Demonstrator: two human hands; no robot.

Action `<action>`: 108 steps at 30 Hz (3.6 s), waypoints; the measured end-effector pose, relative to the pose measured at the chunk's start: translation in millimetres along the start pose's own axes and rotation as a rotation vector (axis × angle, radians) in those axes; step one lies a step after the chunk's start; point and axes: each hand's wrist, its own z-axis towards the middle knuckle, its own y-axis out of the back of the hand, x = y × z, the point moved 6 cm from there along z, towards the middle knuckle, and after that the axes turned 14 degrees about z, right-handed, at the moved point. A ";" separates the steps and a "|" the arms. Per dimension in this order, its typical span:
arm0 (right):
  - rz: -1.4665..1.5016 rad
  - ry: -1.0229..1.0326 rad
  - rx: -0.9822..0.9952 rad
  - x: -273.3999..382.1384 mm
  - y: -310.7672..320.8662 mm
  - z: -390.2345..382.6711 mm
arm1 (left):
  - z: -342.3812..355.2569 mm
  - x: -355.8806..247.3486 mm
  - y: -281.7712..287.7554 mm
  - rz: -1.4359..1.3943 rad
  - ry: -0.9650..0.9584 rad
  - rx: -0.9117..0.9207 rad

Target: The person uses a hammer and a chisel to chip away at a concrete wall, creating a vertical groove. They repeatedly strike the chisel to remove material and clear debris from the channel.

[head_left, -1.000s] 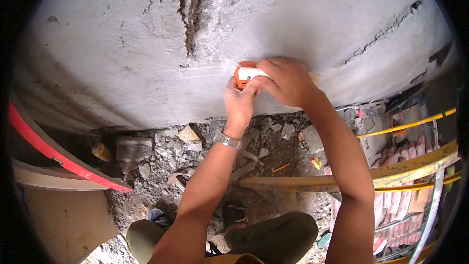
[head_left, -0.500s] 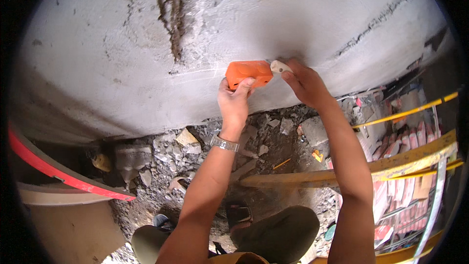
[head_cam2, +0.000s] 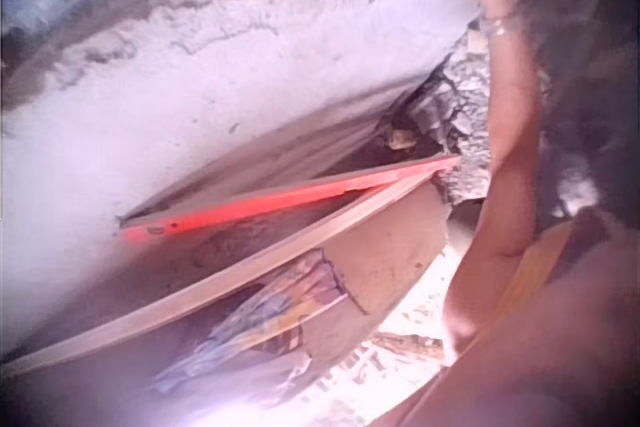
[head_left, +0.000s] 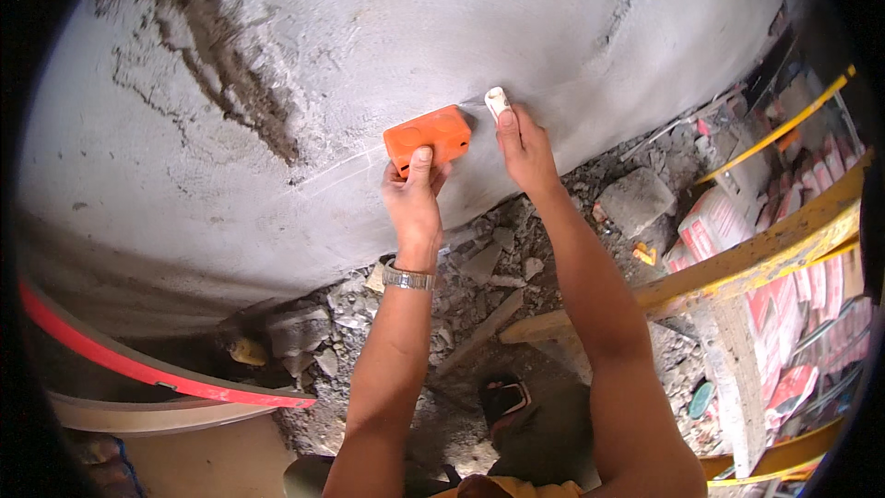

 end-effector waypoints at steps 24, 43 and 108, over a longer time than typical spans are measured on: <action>0.544 0.011 -0.240 -40.3 -52.4 -23.7 | -7.0 -9.2 -6.5 0.302 -0.064 0.073; 0.473 0.089 -0.237 -65.6 -45.6 -42.2 | -7.8 -9.7 -13.0 0.295 -0.099 0.071; -0.207 0.283 0.238 73.7 -18.4 -65.3 | -13.6 -5.6 -2.0 0.123 -0.094 -0.211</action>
